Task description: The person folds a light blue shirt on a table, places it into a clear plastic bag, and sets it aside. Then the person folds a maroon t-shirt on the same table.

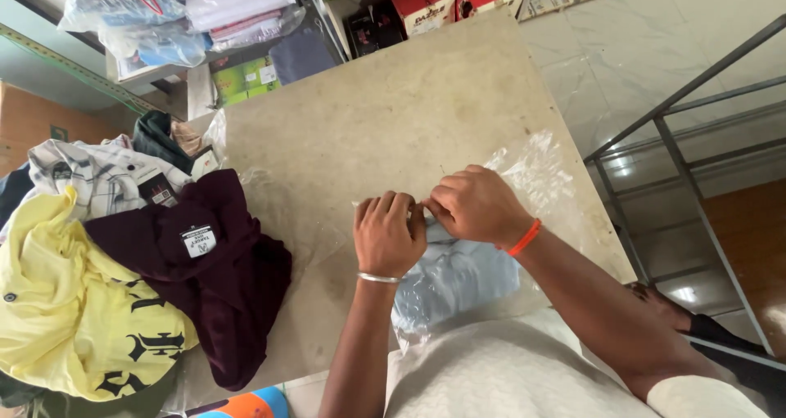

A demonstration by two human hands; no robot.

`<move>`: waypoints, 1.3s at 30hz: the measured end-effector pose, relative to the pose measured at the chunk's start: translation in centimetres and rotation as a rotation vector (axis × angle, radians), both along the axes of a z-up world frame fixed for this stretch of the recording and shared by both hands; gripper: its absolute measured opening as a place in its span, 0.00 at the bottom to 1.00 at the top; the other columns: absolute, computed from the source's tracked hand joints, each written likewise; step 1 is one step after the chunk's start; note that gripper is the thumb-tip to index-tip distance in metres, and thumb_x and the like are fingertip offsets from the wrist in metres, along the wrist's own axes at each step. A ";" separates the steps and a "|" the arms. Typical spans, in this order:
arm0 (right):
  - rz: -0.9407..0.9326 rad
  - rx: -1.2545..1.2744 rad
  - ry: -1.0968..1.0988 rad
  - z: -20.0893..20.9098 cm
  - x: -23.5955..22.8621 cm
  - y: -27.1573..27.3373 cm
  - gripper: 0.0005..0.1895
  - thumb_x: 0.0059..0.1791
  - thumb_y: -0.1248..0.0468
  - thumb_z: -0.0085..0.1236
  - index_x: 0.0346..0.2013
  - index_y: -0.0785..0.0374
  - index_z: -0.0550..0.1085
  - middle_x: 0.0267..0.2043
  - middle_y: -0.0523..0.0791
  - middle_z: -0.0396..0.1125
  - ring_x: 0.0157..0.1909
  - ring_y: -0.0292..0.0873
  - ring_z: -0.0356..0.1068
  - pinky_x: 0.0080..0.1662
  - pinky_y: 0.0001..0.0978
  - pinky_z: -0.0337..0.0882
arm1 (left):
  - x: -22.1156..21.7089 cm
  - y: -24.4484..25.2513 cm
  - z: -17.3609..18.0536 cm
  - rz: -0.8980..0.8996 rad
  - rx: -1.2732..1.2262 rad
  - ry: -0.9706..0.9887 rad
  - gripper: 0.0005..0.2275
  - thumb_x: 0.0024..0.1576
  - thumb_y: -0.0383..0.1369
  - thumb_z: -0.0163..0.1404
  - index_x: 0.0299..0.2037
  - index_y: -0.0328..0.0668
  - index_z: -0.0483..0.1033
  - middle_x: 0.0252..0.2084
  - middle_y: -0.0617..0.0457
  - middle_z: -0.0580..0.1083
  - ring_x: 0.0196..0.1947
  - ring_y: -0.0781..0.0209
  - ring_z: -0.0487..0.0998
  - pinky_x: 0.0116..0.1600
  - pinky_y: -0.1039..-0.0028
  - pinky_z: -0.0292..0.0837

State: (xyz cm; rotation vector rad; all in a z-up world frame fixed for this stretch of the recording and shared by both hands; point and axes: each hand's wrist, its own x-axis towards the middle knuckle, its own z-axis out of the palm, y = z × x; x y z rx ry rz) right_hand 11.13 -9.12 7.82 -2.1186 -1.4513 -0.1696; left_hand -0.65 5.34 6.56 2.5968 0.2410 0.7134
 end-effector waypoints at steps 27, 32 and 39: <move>-0.225 0.253 -0.211 7.4 4.4 3.2 0.16 0.53 0.60 0.60 0.52 0.67 0.75 0.47 0.50 0.72 0.47 0.52 0.71 0.53 0.45 0.69 | 8.2 3.8 6.5 -0.029 0.036 -0.089 0.08 0.57 0.28 0.53 0.46 0.38 0.74 0.45 0.47 0.76 0.49 0.47 0.75 0.60 0.55 0.64; -0.222 0.137 -0.027 0.6 2.3 3.0 0.22 0.56 0.63 0.54 0.64 0.65 0.68 0.65 0.50 0.66 0.67 0.51 0.66 0.68 0.48 0.61 | 8.0 2.6 -1.8 0.098 0.007 0.072 0.21 0.62 0.35 0.49 0.65 0.39 0.68 0.65 0.44 0.70 0.67 0.46 0.66 0.72 0.50 0.53; -0.367 -0.234 0.049 -12.4 1.2 3.4 0.30 0.56 0.48 0.40 0.70 0.55 0.64 0.75 0.49 0.54 0.76 0.50 0.50 0.71 0.57 0.45 | 7.2 1.9 -10.9 0.141 0.051 0.518 0.31 0.56 0.38 0.47 0.72 0.45 0.56 0.75 0.45 0.54 0.75 0.42 0.49 0.74 0.47 0.35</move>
